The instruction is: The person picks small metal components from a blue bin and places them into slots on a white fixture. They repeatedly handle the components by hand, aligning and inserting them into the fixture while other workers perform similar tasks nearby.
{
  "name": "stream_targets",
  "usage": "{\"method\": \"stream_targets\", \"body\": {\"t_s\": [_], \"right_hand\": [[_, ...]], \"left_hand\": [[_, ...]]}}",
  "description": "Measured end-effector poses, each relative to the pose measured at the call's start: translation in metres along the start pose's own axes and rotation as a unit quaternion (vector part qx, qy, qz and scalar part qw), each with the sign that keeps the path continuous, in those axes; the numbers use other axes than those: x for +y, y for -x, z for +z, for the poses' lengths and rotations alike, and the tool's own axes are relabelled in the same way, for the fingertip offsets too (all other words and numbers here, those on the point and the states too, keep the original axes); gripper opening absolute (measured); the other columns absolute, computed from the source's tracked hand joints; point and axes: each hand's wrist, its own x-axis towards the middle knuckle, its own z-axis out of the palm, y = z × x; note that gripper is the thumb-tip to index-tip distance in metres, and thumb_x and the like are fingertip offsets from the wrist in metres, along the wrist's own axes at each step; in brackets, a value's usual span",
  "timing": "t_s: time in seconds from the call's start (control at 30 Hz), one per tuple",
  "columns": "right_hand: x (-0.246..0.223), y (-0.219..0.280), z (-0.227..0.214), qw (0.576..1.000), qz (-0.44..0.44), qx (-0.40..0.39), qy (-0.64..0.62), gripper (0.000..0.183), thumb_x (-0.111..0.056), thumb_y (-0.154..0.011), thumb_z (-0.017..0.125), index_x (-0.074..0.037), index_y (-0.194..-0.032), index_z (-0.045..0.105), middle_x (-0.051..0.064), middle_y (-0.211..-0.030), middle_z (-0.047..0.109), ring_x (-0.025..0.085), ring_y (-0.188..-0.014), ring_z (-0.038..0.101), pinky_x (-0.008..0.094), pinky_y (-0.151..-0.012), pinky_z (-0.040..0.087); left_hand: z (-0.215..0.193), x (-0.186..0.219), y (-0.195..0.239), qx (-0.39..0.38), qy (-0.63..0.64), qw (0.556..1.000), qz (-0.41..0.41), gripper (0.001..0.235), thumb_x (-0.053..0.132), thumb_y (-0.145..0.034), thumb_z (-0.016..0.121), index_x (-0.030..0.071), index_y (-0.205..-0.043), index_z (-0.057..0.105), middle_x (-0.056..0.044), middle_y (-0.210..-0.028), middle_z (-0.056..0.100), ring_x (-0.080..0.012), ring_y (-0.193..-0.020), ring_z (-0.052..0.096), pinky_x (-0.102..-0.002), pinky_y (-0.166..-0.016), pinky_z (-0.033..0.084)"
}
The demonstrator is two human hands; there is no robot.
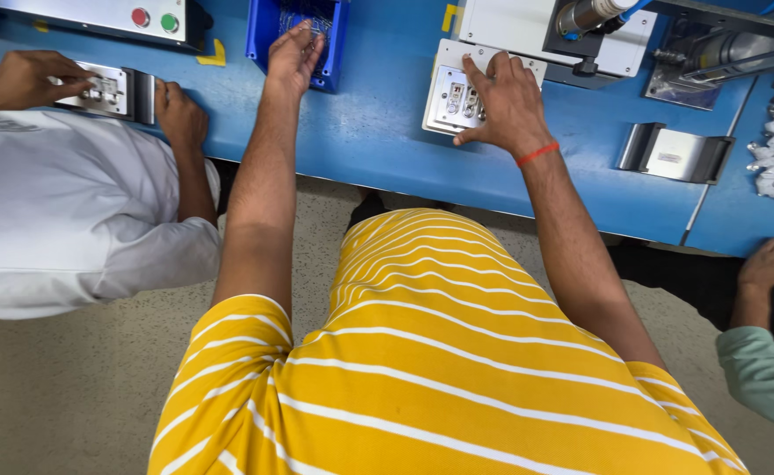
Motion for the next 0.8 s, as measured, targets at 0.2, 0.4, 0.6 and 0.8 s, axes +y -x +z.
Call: {"method": "stream_targets", "body": {"t_s": [0.2, 0.4, 0.6, 0.8], "right_hand": [[0.012, 0.075, 0.019, 0.971, -0.058, 0.222, -0.064, 0.092, -0.043, -0.082, 0.093, -0.008, -0.154, 0.047, 0.024, -0.143, 0.049, 0.041, -0.134, 0.047, 0.057, -0.115, 0.036], [0.055, 0.132, 0.042, 0.93, 0.094, 0.295, -0.197, 0.05, -0.02, -0.1, 0.083, -0.005, -0.144, 0.061, 0.018, -0.139, 0.056, 0.033, -0.132, 0.054, 0.046, -0.111, 0.05], [0.149, 0.097, 0.109, 0.772, 0.251, 0.392, -0.432, 0.021, -0.009, -0.106, 0.069, -0.004, -0.126, 0.071, 0.008, -0.124, 0.067, 0.019, -0.109, 0.067, 0.03, -0.091, 0.056], [0.257, -0.047, 0.151, 0.666, 0.185, 0.446, -0.568, 0.009, -0.008, -0.11, 0.067, 0.001, -0.112, 0.067, 0.008, -0.11, 0.062, 0.014, -0.097, 0.061, 0.03, -0.083, 0.048]], "left_hand": [[0.002, 0.007, 0.003, 0.016, -0.019, 0.999, 0.031, 0.026, -0.004, -0.093, 0.07, -0.01, -0.118, 0.066, -0.021, -0.104, 0.073, -0.0288, -0.094, 0.076, -0.034, -0.082, 0.068], [-0.007, 0.01, 0.004, 0.002, 0.008, 1.0, 0.03, 0.037, -0.004, -0.096, 0.057, -0.009, -0.132, 0.053, -0.024, -0.116, 0.07, -0.0318, -0.098, 0.073, -0.038, -0.084, 0.067], [-0.006, 0.025, 0.055, -0.096, 0.071, 0.991, 0.053, 0.038, 0.009, -0.099, 0.06, -0.004, -0.135, 0.058, -0.016, -0.122, 0.062, -0.0264, -0.107, 0.066, -0.037, -0.097, 0.058], [-0.015, -0.007, 0.195, -0.096, 0.2, 0.975, -0.031, 0.019, -0.007, -0.101, 0.059, -0.011, -0.119, 0.06, -0.017, -0.111, 0.068, -0.024, -0.103, 0.068, -0.033, -0.097, 0.06]]}}
